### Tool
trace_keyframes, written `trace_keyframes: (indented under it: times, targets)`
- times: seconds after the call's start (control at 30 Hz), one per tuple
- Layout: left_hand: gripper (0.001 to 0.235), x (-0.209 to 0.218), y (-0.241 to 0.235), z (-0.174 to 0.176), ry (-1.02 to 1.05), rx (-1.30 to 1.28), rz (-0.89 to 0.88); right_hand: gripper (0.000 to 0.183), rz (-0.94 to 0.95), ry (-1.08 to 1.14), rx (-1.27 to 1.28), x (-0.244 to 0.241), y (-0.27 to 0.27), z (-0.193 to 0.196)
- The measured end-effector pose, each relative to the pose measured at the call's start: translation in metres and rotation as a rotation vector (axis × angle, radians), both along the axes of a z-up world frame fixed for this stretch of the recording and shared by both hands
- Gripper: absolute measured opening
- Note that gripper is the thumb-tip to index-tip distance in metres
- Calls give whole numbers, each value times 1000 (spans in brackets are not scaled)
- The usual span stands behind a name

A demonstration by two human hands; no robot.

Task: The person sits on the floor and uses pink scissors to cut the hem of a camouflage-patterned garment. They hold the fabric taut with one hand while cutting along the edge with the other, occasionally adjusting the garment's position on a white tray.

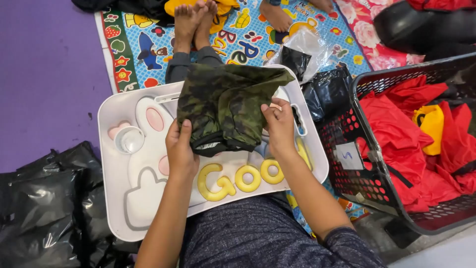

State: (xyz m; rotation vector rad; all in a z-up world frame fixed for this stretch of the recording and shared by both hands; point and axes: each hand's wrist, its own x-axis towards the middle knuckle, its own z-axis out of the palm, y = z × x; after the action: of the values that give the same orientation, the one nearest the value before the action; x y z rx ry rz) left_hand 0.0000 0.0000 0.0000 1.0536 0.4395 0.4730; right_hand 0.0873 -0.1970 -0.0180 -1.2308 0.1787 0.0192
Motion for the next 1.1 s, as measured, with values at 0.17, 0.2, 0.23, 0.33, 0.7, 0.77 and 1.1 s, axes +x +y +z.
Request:
trace_keyframes:
  times: [0.17, 0.2, 0.23, 0.33, 0.7, 0.77, 1.1]
  targets:
    - [28, 0, -14, -3, 41, 205, -1, 35, 12, -387, -450, -19, -7, -4]
    - [32, 0, -15, -7, 56, 236, -8, 36, 142, -484, -473, -23, -10, -1]
    - [32, 1, -20, -5, 58, 235, -13, 36, 138, -481, -475, -27, -8, -1]
    - [34, 0, -29, -2, 45, 115, -12, 80, 390, -508, -743, -35, -6, -7]
    - [33, 9, 35, 8, 141, -366, 384, 19, -187, -217, 198, -20, -32, -15]
    - [37, 8, 32, 5, 193, -347, 348, 19, -184, -230, 235, -21, -38, -11]
    - [105, -11, -12, 32, 134, 1302, -168, 32, -25, -257, -2, -23, -37, 15]
